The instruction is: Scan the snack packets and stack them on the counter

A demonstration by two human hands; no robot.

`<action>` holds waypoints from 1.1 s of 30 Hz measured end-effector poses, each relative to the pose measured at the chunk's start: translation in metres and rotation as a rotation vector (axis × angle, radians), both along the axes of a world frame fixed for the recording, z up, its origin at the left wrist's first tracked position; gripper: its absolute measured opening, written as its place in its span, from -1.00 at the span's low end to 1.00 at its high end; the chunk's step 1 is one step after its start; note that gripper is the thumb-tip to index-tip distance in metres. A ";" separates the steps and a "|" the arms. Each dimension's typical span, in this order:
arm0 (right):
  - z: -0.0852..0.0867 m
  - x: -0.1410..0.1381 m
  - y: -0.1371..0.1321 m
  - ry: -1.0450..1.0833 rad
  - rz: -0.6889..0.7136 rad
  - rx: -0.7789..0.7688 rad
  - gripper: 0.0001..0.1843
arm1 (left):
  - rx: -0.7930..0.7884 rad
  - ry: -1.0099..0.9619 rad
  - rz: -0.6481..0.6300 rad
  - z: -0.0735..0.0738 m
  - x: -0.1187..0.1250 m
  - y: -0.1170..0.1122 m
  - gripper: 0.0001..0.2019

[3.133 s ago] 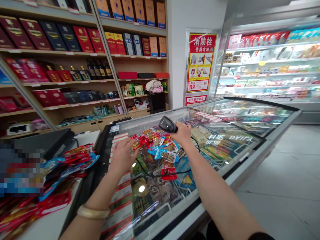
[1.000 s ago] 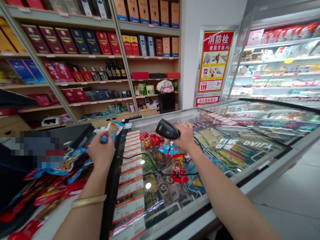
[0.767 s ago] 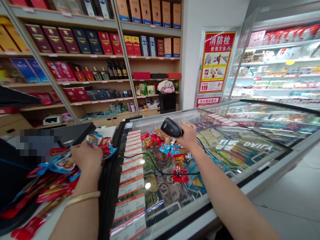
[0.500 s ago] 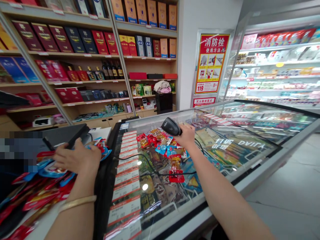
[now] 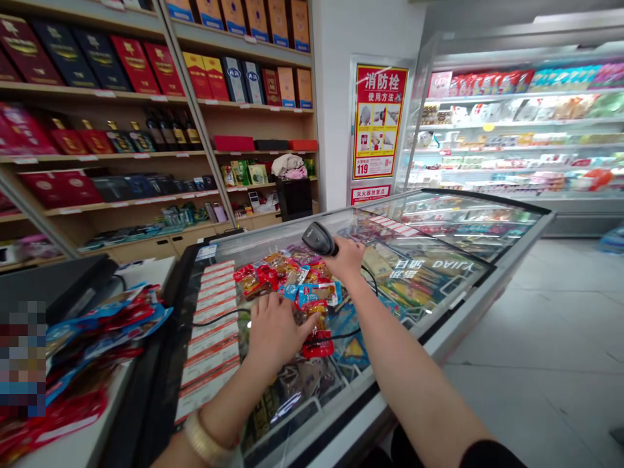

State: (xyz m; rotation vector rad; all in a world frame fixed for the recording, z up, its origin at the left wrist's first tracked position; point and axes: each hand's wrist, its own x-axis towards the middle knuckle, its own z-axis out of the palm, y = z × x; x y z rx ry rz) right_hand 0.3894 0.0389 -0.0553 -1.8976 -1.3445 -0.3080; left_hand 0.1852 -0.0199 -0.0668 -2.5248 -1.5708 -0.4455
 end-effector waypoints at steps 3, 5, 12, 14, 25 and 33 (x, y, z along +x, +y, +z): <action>-0.002 0.000 0.001 0.003 0.011 -0.011 -0.75 | -0.051 0.080 0.015 -0.004 0.012 -0.012 -0.35; -0.002 0.000 0.002 0.007 0.013 -0.012 -0.74 | -0.108 0.092 0.005 -0.005 0.015 -0.014 -0.36; -0.001 -0.002 0.001 0.035 0.014 0.003 -0.73 | -0.350 -0.183 -0.023 -0.006 0.008 -0.001 -0.73; 0.000 -0.002 0.000 0.030 0.016 0.007 -0.74 | -0.394 -0.399 -0.029 -0.006 0.000 0.009 -0.75; 0.004 -0.001 0.005 0.095 0.186 0.096 -0.79 | -1.028 -2.163 -0.126 0.040 -0.067 0.053 -0.88; 0.017 -0.030 0.003 0.216 0.878 0.090 -0.67 | -1.073 -2.446 -0.200 0.039 -0.069 0.052 -0.74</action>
